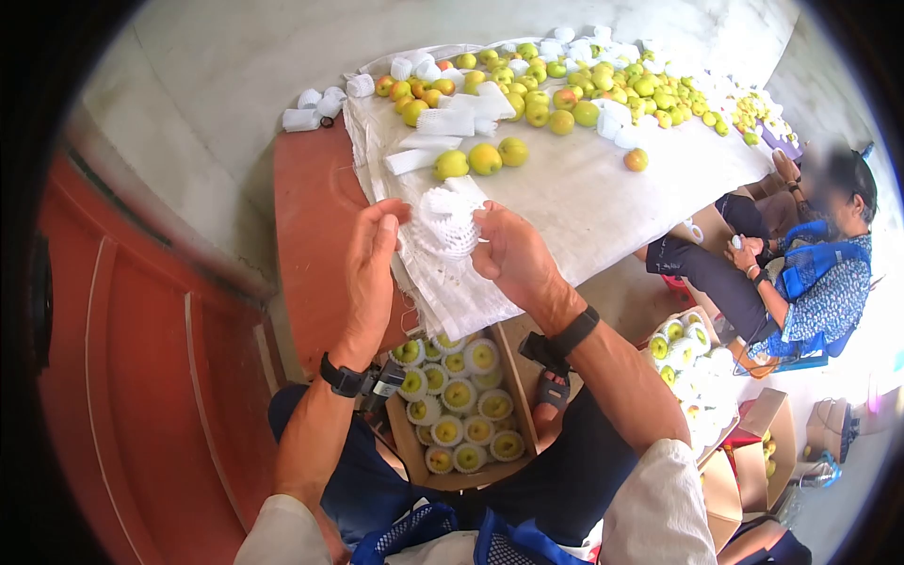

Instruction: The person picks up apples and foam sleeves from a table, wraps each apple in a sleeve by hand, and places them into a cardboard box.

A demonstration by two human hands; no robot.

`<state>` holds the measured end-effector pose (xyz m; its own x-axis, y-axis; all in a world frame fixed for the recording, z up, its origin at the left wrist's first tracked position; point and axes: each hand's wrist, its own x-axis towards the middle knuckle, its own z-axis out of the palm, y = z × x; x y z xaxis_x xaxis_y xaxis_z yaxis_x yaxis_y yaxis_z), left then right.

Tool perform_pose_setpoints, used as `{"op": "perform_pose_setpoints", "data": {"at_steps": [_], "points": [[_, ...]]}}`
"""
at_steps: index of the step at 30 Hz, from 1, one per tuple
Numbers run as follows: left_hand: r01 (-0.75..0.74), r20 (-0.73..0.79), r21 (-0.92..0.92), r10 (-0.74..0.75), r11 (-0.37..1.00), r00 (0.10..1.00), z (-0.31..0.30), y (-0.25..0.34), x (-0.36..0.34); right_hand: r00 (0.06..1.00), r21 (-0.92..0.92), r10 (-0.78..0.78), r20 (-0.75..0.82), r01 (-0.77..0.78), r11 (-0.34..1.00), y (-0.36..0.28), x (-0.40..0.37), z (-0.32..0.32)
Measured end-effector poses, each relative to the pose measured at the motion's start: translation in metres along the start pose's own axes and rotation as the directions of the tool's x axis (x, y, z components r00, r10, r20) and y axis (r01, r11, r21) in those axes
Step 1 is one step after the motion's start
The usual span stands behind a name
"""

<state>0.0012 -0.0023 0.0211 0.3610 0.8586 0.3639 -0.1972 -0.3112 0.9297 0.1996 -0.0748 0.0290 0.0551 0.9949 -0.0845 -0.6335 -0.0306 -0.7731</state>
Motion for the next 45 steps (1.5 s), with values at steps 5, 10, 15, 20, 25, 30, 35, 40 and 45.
{"op": "perform_pose_setpoints", "data": {"at_steps": [5,10,15,20,25,30,35,40,45], "points": [[0.508,0.240,-0.490,-0.450,0.709,0.860,-0.006,-0.011,0.002,0.998,-0.109,0.060,0.022,-0.057,0.992,0.001,0.001,-0.004],[0.600,0.434,-0.611,-0.415,0.516,0.799,-0.008,0.000,0.005,0.993,-0.134,0.119,0.006,-0.117,0.984,-0.001,-0.006,0.009],[0.687,0.587,-0.551,-0.366,0.473,0.722,-0.015,-0.020,0.002,0.972,-0.026,0.163,-0.169,-0.170,0.985,-0.001,-0.009,0.025],[0.665,0.586,-0.655,-0.316,0.359,0.747,-0.014,-0.009,0.002,0.970,0.029,0.178,0.165,-0.185,0.982,0.003,-0.005,-0.003],[0.614,0.490,-0.698,-0.378,0.369,0.785,-0.009,-0.001,0.002,0.933,0.054,0.212,0.292,-0.238,0.970,0.003,-0.004,-0.006],[0.657,0.547,-0.668,-0.367,0.349,0.752,-0.017,-0.018,0.002,0.930,-0.094,0.235,0.281,-0.217,0.972,0.001,-0.008,-0.004],[0.737,0.632,-0.555,-0.381,0.386,0.675,-0.012,-0.004,-0.004,0.940,-0.057,0.285,0.191,-0.279,0.959,-0.004,-0.007,-0.010],[0.688,0.586,-0.577,-0.364,0.440,0.724,-0.018,-0.008,0.003,0.964,-0.170,0.207,0.165,-0.179,0.969,0.001,0.007,-0.029],[0.464,0.251,-0.746,-0.444,0.478,0.860,-0.032,0.000,0.023,0.992,-0.533,-0.112,-0.055,0.066,0.843,-0.003,0.021,-0.049]]}}
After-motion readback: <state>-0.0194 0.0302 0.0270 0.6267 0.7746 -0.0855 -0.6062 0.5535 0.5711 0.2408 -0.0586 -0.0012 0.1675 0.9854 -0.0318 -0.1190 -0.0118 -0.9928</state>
